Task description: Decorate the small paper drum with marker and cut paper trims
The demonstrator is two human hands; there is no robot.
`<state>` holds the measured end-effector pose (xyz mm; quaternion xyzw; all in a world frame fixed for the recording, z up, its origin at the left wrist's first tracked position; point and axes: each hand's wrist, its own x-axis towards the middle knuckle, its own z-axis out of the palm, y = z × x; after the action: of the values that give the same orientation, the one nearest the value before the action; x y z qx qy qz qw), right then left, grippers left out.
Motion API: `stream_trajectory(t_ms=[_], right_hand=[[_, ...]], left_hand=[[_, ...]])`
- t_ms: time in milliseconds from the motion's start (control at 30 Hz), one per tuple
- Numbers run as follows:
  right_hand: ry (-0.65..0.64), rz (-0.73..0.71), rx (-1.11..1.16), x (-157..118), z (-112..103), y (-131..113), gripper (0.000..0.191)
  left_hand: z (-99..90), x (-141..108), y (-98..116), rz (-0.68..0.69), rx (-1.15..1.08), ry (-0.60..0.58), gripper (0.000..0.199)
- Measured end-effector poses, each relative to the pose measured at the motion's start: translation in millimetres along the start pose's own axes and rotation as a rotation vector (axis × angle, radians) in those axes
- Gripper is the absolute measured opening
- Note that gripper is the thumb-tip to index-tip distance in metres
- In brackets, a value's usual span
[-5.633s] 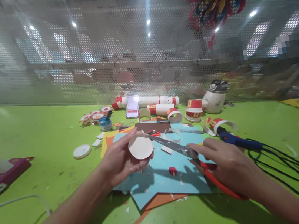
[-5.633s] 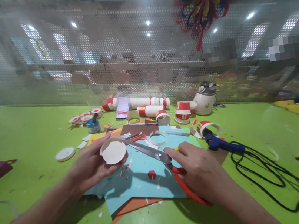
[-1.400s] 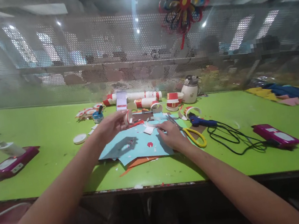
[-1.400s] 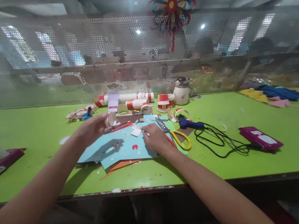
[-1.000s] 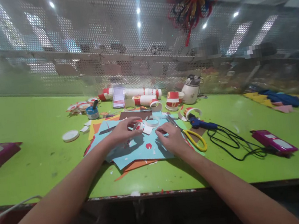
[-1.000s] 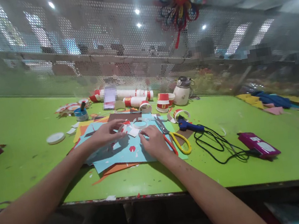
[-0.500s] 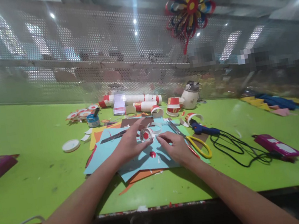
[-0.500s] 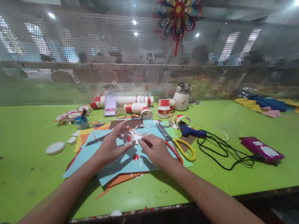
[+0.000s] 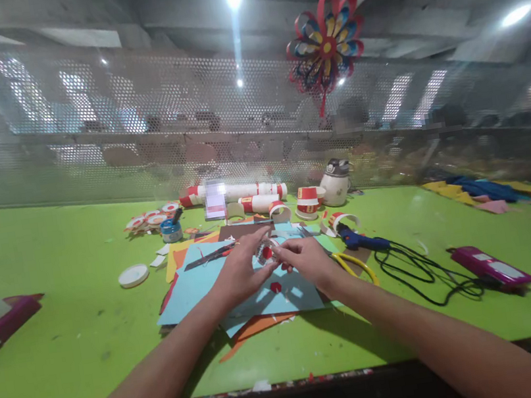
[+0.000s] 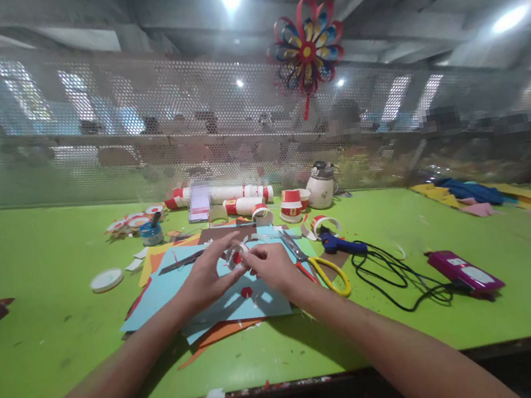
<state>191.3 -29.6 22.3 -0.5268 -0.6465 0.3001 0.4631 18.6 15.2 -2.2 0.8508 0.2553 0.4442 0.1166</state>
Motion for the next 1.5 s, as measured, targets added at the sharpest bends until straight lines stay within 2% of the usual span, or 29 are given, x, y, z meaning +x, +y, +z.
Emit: stream_trajectory(t_ms=[200, 433, 933, 1500], right_hand=[[0.060, -0.004, 0.033, 13.4, 9.2, 7.1, 0.040], [0.118, -0.073, 0.000, 2.9, 10.2, 16.9, 0.030], [0.187, -0.129, -0.032, -4.4, 10.5, 16.3, 0.023], [0.176, -0.095, -0.017, -5.0, 9.9, 16.3, 0.023]], left_hand=[[-0.8, 0.3, -5.9, -0.051, 0.012, 0.045, 0.056], [1.8, 1.2, -4.5, -0.091, 0.016, -0.010, 0.046], [-1.2, 4.9, 8.0, -0.087, 0.025, -0.113, 0.040], [-2.6, 6.6, 8.7, -0.090, 0.052, -0.153, 0.038]])
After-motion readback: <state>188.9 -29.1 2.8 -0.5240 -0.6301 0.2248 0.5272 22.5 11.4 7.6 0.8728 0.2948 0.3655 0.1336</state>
